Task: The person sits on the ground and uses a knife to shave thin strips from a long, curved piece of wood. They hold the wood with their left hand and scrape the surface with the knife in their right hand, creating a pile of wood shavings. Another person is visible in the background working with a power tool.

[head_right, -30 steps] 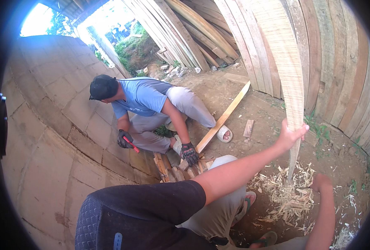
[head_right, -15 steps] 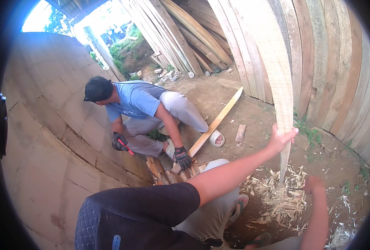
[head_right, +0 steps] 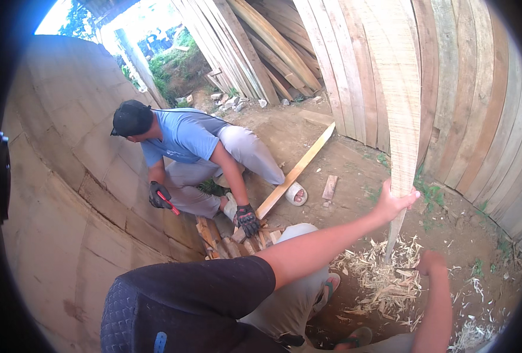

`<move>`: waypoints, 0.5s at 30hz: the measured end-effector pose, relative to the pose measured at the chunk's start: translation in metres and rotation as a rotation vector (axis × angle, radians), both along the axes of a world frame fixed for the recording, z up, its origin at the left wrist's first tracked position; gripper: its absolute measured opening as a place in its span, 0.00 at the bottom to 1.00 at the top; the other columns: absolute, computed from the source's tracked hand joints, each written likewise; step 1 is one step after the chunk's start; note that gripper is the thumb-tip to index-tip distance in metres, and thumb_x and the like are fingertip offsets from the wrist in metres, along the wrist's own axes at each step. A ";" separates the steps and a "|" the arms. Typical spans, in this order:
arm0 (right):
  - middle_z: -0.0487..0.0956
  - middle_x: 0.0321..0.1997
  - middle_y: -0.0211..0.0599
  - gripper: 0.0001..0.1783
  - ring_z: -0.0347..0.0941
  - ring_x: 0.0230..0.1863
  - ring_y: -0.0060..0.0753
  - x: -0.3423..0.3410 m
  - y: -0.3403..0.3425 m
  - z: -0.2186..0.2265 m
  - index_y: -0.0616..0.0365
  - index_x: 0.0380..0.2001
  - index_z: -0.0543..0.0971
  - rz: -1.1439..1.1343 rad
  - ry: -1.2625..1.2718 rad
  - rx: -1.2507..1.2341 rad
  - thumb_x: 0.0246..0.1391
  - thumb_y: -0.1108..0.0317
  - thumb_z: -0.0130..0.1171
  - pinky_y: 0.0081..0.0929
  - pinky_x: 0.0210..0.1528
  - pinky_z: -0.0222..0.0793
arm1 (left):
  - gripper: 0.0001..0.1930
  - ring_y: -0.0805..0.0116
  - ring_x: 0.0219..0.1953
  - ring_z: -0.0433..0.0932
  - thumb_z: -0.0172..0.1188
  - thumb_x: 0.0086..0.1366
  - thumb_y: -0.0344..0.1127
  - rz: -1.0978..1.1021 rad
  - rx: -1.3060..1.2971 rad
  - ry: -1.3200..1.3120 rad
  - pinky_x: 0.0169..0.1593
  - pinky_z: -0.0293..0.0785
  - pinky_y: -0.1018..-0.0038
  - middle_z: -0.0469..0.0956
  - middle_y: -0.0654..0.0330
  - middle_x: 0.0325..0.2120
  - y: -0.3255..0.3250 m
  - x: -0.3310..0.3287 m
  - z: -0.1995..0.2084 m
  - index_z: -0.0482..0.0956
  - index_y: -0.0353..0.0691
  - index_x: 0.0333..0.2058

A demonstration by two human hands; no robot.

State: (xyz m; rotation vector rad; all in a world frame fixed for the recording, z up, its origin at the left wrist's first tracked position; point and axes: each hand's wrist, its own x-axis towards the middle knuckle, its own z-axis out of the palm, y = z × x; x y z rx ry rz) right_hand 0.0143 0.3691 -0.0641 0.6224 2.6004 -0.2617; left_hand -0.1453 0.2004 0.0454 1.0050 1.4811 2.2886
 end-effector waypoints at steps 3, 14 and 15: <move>0.83 0.45 0.49 0.19 0.80 0.48 0.51 -0.002 0.002 -0.011 0.56 0.38 0.85 -0.020 0.003 0.007 0.46 0.56 0.69 0.41 0.52 0.75 | 0.12 0.76 0.21 0.75 0.69 0.60 0.34 -0.018 0.000 0.016 0.25 0.74 0.77 0.77 0.63 0.23 0.001 -0.001 -0.001 0.74 0.36 0.34; 0.84 0.41 0.50 0.16 0.81 0.43 0.52 -0.007 0.025 -0.027 0.57 0.33 0.86 0.031 0.059 0.019 0.44 0.58 0.68 0.42 0.49 0.77 | 0.23 0.76 0.28 0.76 0.70 0.57 0.33 -0.022 -0.040 0.039 0.31 0.75 0.77 0.78 0.62 0.31 0.010 -0.013 -0.004 0.71 0.34 0.48; 0.84 0.41 0.50 0.15 0.81 0.43 0.52 -0.002 0.022 -0.028 0.57 0.32 0.86 0.025 0.050 0.017 0.43 0.58 0.68 0.42 0.49 0.77 | 0.23 0.75 0.30 0.76 0.70 0.57 0.33 -0.007 -0.046 0.037 0.33 0.76 0.76 0.78 0.62 0.32 0.004 -0.009 -0.008 0.71 0.33 0.48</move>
